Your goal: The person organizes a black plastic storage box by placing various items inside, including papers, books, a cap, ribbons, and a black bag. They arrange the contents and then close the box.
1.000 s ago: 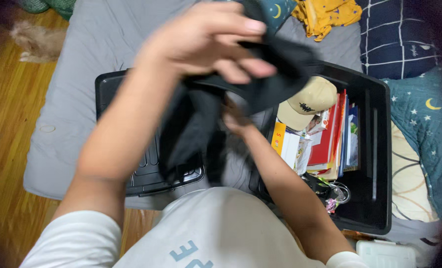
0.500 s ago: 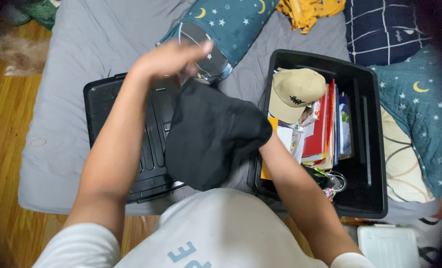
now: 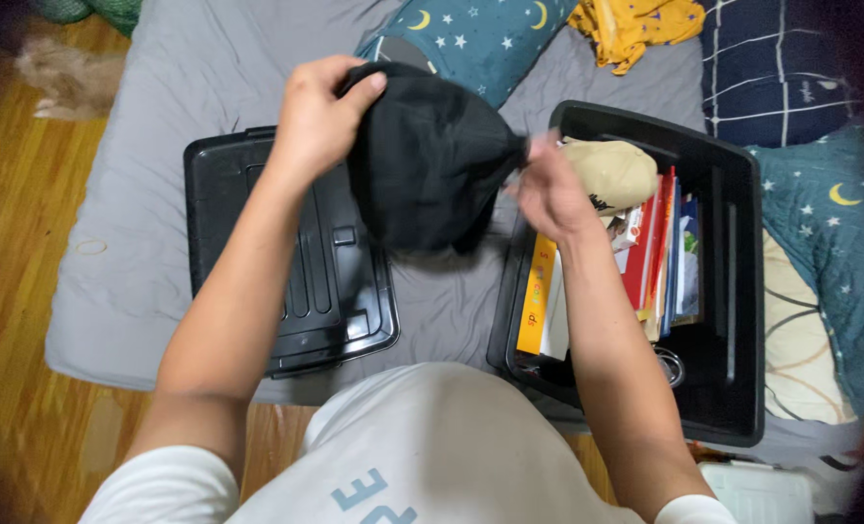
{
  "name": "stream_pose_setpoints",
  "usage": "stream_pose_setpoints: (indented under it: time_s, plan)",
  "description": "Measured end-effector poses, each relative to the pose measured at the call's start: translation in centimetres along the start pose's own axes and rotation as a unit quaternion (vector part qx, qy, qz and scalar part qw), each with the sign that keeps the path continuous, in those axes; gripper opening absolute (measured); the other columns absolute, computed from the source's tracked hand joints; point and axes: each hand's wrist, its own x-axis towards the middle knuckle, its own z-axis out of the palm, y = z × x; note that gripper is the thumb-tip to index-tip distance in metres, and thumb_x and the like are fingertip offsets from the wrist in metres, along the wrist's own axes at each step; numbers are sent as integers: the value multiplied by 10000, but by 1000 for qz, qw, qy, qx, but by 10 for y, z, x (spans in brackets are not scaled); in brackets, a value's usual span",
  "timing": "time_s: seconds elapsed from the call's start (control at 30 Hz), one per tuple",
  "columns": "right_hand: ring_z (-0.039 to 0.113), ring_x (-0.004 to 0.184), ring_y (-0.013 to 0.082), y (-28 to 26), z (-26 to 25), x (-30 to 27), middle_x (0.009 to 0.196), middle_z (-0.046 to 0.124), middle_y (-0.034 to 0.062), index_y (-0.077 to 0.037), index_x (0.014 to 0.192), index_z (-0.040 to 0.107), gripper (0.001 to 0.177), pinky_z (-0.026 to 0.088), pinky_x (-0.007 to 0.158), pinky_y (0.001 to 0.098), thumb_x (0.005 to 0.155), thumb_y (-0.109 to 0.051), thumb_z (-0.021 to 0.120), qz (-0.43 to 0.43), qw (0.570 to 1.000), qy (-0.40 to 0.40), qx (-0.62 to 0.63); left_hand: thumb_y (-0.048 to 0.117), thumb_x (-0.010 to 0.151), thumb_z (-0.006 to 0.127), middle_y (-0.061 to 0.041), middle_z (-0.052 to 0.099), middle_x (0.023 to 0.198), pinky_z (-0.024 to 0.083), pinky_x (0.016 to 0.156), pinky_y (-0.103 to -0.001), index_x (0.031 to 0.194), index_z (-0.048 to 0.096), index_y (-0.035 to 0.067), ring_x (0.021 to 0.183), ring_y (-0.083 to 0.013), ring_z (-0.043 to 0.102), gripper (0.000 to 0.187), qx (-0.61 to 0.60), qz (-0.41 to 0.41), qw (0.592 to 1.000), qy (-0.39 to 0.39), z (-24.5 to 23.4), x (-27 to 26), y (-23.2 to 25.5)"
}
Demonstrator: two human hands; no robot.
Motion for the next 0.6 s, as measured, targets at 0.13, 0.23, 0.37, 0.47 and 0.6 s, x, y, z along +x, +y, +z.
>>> stream_pose_setpoints:
  time_s: [0.13,0.23,0.37,0.47,0.6]
  plan:
    - [446,1199,228,-29,74,-2,1316,498,128,-26,1151,758,328,375,1029,381,862,-131,874,-367,771,123,-506,302,956,793,-154,692,970,492,787,-340,964,736,132,928,-270,642,179,345,355,828,263,-2,9,22]
    - [400,1403,245,-52,98,-9,1491,382,144,3,1191,714,346,352,1170,373,878,-88,833,-478,716,49,-505,198,1150,648,-112,727,1136,522,954,-282,1257,625,-9,1064,-138,683,234,16,165,983,80,3,12,28]
    - [554,1273,204,-75,104,-15,1368,569,102,-59,1389,554,436,424,1153,329,1051,-60,828,-421,823,-30,-379,180,1203,585,-98,725,1209,533,995,-280,1308,615,-14,1073,-142,675,223,-133,231,956,122,8,22,20]
    - [546,1277,211,-77,100,-16,1369,572,93,-125,1452,370,635,409,1152,351,1017,-5,817,-396,859,-84,-314,169,1188,575,-86,717,1196,539,988,-291,1293,606,-30,1073,-149,672,227,-229,218,939,133,20,34,4]
    - [485,1359,211,-54,100,-3,1481,509,81,-17,1501,403,862,354,1175,364,740,-32,807,-179,933,-46,-310,194,1115,565,-91,714,1162,556,960,-297,1277,615,-28,1052,-154,671,280,-334,68,933,120,39,54,-18]
